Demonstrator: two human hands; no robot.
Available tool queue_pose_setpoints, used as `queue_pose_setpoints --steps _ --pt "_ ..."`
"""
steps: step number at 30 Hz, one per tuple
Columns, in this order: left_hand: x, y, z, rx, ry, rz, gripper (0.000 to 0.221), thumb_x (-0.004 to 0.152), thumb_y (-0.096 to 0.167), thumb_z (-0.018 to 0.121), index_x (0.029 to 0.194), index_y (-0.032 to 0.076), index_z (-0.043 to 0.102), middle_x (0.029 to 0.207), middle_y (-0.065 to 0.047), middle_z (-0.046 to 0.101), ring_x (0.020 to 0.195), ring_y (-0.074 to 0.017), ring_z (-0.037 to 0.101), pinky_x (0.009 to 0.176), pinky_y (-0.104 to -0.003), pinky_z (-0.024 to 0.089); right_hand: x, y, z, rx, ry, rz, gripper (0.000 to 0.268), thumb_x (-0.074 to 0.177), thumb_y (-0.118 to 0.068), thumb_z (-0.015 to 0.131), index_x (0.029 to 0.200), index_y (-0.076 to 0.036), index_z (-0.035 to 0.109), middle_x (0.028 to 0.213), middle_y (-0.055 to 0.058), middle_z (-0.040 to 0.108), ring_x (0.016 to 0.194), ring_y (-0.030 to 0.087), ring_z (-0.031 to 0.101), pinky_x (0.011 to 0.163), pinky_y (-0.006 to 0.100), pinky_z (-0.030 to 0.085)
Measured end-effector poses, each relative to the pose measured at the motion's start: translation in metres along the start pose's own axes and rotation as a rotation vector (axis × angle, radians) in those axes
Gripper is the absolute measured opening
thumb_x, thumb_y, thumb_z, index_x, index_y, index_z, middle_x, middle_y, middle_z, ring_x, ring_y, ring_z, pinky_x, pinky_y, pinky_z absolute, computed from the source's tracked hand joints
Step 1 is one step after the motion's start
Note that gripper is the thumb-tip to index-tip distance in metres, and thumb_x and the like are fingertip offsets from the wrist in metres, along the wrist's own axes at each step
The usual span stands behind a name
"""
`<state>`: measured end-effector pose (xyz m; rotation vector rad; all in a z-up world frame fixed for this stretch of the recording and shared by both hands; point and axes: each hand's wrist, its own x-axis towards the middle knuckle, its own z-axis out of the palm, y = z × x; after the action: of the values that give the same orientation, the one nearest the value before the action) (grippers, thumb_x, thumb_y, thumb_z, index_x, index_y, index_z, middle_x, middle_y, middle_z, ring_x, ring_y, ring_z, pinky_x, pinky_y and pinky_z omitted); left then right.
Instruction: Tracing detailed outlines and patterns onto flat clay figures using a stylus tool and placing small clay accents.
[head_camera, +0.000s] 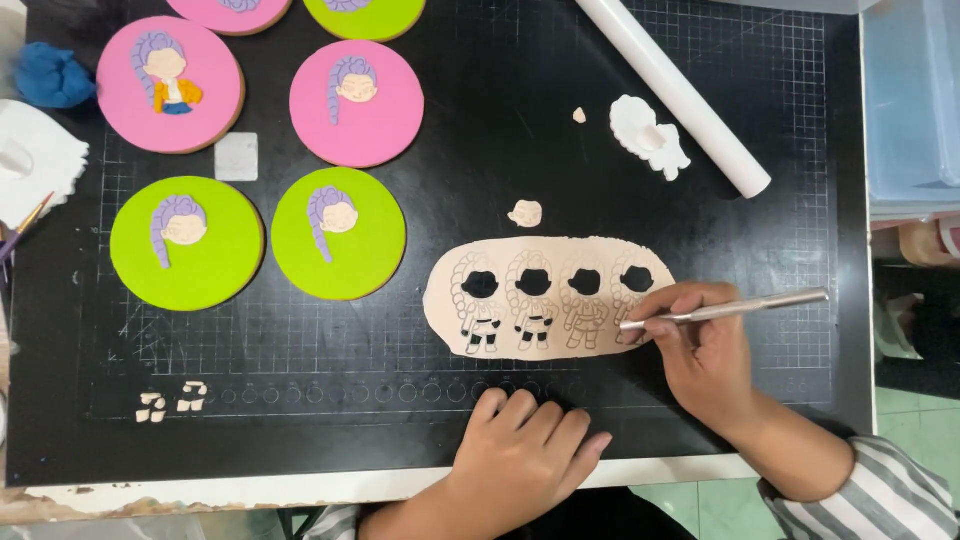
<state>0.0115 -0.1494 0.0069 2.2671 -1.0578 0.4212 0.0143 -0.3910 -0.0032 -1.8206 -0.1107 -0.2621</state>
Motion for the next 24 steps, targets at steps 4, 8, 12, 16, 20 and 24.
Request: queue_pose_setpoints --steps 4,8,12,16,20,24 --pt "0.0021 0.0 -0.0019 -0.002 -0.004 0.002 0.033 0.1 0.043 0.07 0.081 0.018 0.063 0.067 0.003 0.048 0.064 -0.0182 0.044 0.062 -0.034 0.033 -0.0002 -0.0011 0.0006 0.012 -0.016 -0.001 0.018 0.105 -0.007 0.052 0.114 -0.014 0.037 0.096 0.014 0.066 0.07 0.02 0.072 0.067 0.027 0.067" --pt "0.0025 -0.0002 -0.0025 0.002 -0.007 0.004 0.033 0.101 0.043 0.07 0.08 0.018 0.062 0.066 0.003 0.047 0.064 -0.018 0.044 0.061 -0.034 0.033 -0.0008 0.0002 0.0005 0.011 -0.021 -0.001 0.019 0.105 -0.006 0.052 0.112 -0.013 0.037 0.097 0.015 0.066 0.071 0.02 0.072 0.067 0.027 0.067" --pt "0.0029 -0.0002 -0.0027 0.003 -0.01 0.003 0.034 0.101 0.043 0.069 0.08 0.018 0.061 0.066 0.003 0.046 0.064 -0.018 0.043 0.061 -0.034 0.032 -0.0026 0.0018 0.0005 0.004 -0.029 0.005 0.019 0.105 -0.006 0.052 0.112 -0.013 0.035 0.097 0.016 0.065 0.072 0.021 0.072 0.068 0.028 0.066" --pt "0.002 0.0002 -0.0019 0.0 -0.012 0.004 0.032 0.101 0.042 0.07 0.082 0.018 0.062 0.067 0.003 0.046 0.064 -0.0182 0.043 0.061 -0.034 0.032 -0.0018 0.0013 0.0002 -0.031 -0.03 -0.003 0.019 0.104 -0.006 0.053 0.111 -0.012 0.036 0.096 0.015 0.066 0.071 0.02 0.072 0.067 0.027 0.066" --pt "0.0025 0.0001 -0.0022 -0.005 -0.007 0.0 0.031 0.1 0.042 0.071 0.082 0.018 0.064 0.067 0.003 0.048 0.064 -0.0183 0.044 0.061 -0.035 0.033 -0.0044 0.004 -0.0007 -0.048 -0.022 -0.005 0.018 0.105 -0.011 0.051 0.111 -0.012 0.034 0.096 0.017 0.065 0.069 0.021 0.072 0.066 0.028 0.066" --pt "0.0032 0.0001 -0.0028 -0.003 -0.002 -0.003 0.031 0.099 0.042 0.073 0.082 0.018 0.064 0.067 0.003 0.049 0.064 -0.0178 0.046 0.062 -0.034 0.034 -0.0031 0.002 0.0004 -0.054 -0.001 -0.018 0.018 0.105 -0.006 0.051 0.111 -0.012 0.035 0.096 0.017 0.065 0.068 0.02 0.072 0.066 0.028 0.067"
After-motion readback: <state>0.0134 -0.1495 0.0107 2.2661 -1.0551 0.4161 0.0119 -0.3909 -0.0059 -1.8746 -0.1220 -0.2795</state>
